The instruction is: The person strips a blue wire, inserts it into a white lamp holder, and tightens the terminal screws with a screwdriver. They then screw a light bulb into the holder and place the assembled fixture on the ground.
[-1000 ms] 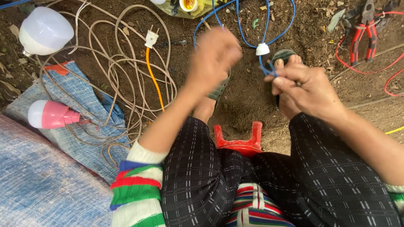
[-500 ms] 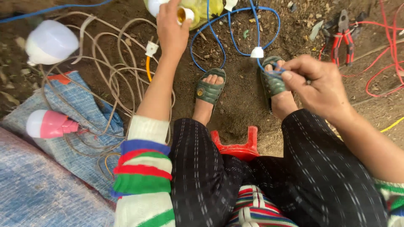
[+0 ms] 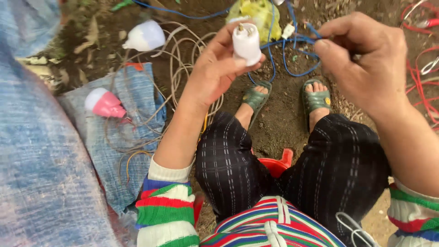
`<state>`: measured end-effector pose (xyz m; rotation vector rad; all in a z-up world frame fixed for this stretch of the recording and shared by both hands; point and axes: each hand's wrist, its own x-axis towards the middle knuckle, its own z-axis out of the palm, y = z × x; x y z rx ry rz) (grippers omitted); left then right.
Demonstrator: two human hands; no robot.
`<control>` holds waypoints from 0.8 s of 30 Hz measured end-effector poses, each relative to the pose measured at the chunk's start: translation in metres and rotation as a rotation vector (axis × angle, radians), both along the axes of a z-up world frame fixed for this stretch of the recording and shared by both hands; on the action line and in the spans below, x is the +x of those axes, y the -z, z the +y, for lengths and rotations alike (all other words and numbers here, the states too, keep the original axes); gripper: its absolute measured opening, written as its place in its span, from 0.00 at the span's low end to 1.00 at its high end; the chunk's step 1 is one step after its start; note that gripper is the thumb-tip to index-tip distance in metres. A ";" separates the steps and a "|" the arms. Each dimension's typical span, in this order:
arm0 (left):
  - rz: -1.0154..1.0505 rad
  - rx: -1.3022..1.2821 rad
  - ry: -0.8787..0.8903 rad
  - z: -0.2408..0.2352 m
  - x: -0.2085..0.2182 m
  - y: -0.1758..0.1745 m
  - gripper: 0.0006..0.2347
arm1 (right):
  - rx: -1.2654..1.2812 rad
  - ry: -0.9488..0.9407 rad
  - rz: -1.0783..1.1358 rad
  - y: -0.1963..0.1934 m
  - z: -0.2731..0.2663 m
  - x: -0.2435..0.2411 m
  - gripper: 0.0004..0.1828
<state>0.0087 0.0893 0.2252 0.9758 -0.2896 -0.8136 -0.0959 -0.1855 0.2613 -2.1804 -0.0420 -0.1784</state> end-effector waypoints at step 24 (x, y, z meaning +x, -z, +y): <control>0.260 -0.408 -0.089 -0.066 -0.033 -0.009 0.17 | 0.320 0.258 -0.192 0.002 0.013 -0.010 0.03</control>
